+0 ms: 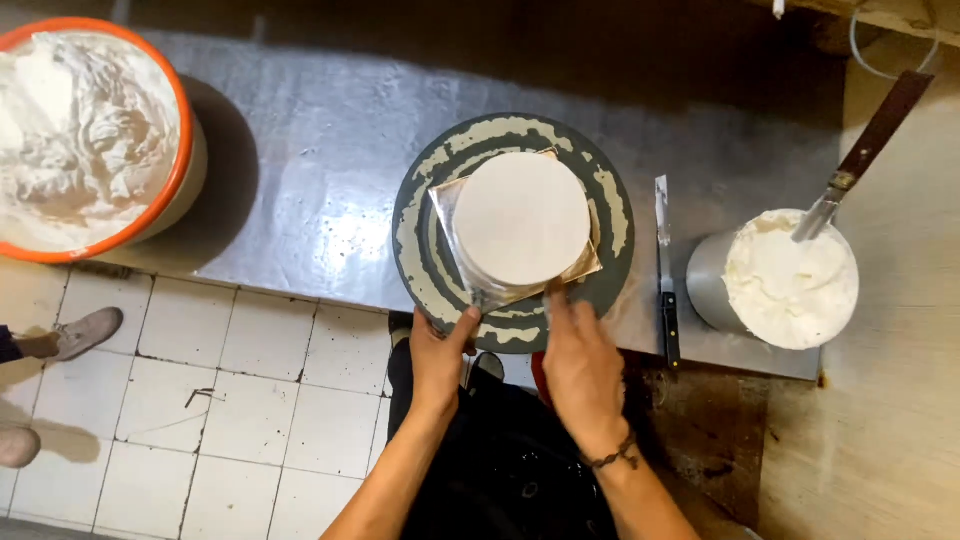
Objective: The person applies and smooths white cream onto a chocolate cake using a spatula and a turntable.
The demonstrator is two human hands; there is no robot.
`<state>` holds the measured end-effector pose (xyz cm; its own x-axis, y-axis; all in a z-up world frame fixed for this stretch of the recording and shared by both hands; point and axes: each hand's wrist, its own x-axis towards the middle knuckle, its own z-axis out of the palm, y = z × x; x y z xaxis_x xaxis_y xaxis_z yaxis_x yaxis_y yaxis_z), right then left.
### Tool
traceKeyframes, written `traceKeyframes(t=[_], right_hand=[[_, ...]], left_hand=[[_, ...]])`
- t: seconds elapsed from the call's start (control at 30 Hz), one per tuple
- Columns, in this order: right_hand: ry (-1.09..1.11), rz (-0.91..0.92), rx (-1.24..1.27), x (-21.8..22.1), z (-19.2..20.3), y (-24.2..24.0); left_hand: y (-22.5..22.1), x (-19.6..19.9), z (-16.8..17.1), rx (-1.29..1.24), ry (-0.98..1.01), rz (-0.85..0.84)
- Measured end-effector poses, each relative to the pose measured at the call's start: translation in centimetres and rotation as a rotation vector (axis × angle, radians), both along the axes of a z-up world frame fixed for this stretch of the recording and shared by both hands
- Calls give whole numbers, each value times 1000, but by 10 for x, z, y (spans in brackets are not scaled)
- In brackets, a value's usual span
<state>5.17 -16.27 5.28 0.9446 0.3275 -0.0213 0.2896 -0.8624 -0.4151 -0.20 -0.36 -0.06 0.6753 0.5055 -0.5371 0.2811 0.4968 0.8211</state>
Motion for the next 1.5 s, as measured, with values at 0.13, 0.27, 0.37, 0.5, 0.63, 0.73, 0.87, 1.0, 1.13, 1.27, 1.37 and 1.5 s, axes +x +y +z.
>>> traceKeyframes(t=[0.13,0.27,0.37,0.5,0.63,0.73,0.87,1.0,1.13,1.27,1.37,1.5], right_hand=[[-154,123,58,-15,7,14],[-153,210,46,-30,6,29],[-65,244,-5,-29,12,33],[-10,201,-99,-24,2,13],[-159,110,-93,-12,7,6],[-177,84,-137,-17,1,8],[-199,114,-46,-23,5,25],[-150,148,-31,-31,1,32],[-255,233,13,-34,3,44],[-204,250,2,-37,-2,45],[-116,251,-3,-34,-9,28],[-138,178,-107,-22,1,15]], left_hand=[[-11,-3,1,-4,15,14],[-30,-5,-11,-10,-9,49],[-44,-12,-4,-156,-131,119],[-35,-32,-49,-275,-79,-54],[25,-11,-9,-37,-2,-90],[39,-2,-2,4,-103,-16],[28,-4,-10,-42,-48,-66],[9,-9,-19,-73,-77,-43],[-9,-9,-16,-91,-112,-3],[-37,-15,-29,28,-208,8],[-45,-28,-34,1,-81,-114],[-7,-32,-64,-238,125,-381]])
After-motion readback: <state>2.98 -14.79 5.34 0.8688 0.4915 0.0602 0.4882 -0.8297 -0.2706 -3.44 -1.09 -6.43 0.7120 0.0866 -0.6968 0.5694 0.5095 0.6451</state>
